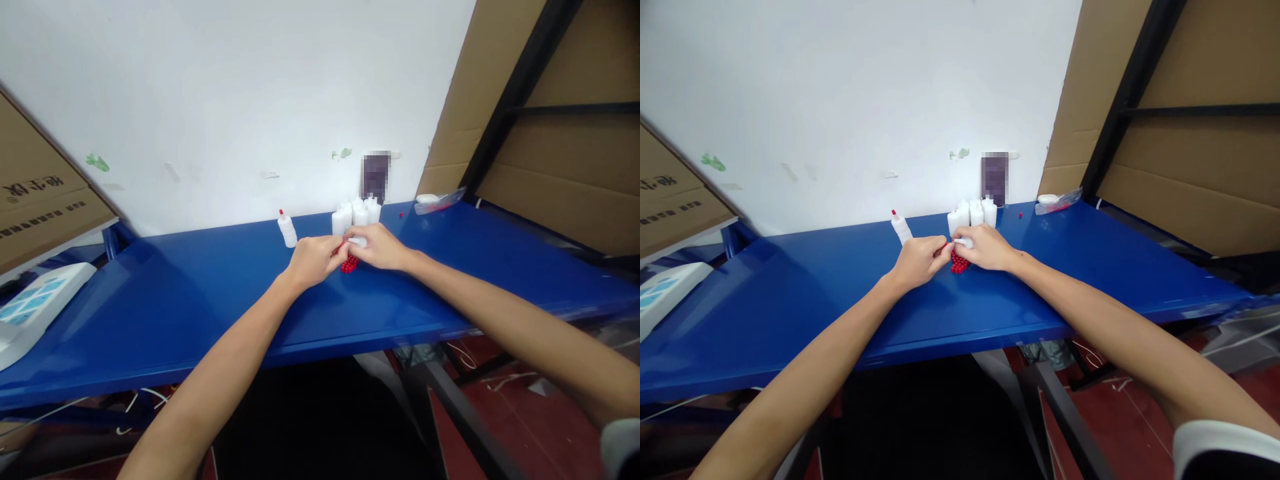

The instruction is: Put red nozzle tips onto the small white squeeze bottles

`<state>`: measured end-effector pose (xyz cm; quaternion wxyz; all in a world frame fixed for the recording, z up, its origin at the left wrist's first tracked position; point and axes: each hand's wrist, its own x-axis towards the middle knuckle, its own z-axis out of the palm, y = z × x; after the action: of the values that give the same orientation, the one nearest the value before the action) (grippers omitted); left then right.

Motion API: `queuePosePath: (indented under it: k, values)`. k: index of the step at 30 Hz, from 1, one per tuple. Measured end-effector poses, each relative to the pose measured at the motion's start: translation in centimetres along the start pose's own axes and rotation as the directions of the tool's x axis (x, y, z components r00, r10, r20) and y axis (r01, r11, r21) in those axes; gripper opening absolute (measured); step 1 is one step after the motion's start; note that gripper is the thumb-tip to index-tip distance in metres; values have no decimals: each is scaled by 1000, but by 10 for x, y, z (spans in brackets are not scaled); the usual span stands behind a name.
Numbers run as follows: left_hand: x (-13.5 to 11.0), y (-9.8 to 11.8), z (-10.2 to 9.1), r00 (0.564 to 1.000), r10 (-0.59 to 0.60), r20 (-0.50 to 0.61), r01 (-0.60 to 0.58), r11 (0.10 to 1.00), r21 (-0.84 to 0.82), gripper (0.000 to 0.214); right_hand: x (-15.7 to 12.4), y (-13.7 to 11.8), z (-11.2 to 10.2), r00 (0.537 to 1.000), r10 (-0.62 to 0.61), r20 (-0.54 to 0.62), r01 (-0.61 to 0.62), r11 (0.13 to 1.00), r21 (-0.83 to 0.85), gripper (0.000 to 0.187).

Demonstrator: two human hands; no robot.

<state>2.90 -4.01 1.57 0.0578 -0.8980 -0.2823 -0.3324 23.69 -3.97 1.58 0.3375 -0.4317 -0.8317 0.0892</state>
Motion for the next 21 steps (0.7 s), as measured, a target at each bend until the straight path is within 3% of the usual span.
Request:
queuePosePath:
  k: [14,21]
  values:
    - [-1,2,7,974,126,-188,-142,987,-75,43,-3,-14,0,993,-67,100,61,996,62,12]
    - [-2,1,9,974,111,-195,-132,986,-99,43,-5,-22,-5,982,-153,113,147,987,58,14]
